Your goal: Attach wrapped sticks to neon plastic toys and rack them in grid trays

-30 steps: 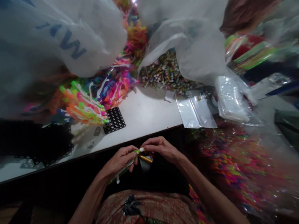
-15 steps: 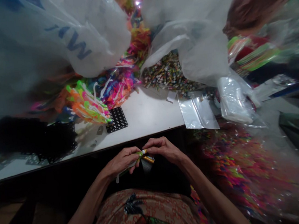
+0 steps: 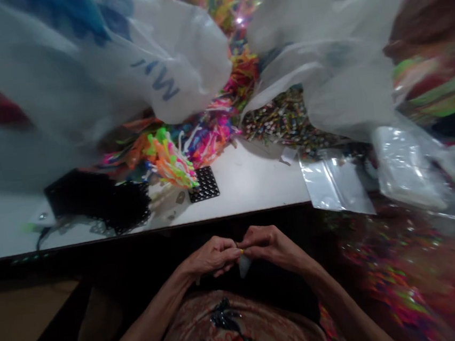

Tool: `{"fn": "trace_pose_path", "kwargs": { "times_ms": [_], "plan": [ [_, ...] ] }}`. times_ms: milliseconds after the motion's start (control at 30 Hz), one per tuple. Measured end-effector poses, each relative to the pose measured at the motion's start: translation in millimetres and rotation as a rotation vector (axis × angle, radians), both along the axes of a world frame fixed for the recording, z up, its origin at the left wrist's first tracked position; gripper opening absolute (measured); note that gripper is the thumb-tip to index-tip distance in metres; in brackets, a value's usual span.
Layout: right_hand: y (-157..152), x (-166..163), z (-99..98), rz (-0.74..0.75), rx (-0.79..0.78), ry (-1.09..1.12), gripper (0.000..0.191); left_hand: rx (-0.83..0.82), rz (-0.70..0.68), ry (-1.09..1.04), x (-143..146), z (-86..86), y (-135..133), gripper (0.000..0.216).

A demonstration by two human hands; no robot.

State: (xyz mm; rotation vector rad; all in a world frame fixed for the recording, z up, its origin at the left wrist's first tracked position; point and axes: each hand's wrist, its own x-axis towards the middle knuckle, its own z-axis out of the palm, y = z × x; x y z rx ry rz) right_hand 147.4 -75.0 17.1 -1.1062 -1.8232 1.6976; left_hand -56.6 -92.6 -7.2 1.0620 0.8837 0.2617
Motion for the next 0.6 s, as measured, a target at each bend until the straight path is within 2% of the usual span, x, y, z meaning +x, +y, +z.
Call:
{"fn": "trace_pose_path", "kwargs": {
  "times_ms": [100,167,233,300,400,467,533,600],
  "plan": [
    [-4,-9,0.6,0.066,0.105,-0.117,0.019,0.018,0.010,0.066,-8,0.1,-1,0.042],
    [-9,-21,0.0,0.093,0.328,-0.310,0.016,0.104,0.001,0.171,-16,3.4,1,0.042],
    [-13,-38,-2.4,0.070,0.594,-0.551,0.013,0.265,-0.046,0.306,-24,13.4,3,0.040],
    [-14,-55,-6.2,0.050,0.765,-0.722,0.015,0.505,-0.039,0.479,-31,32.0,3,0.036],
    [-5,-74,-10.5,0.038,0.794,-0.758,0.018,0.910,0.166,0.714,-41,70.6,-5,0.039],
    [6,-79,-10.8,-0.031,0.731,-0.706,0.017,1.129,0.351,0.741,-45,92.0,-13,0.033],
    [18,-81,-9.1,-0.095,0.674,-0.611,0.015,1.286,0.500,0.696,-47,100.5,-21,0.020],
    [28,-81,-6.3,-0.137,0.642,-0.492,0.012,1.362,0.601,0.627,-47,95.1,-29,0.009]
  ]
}}
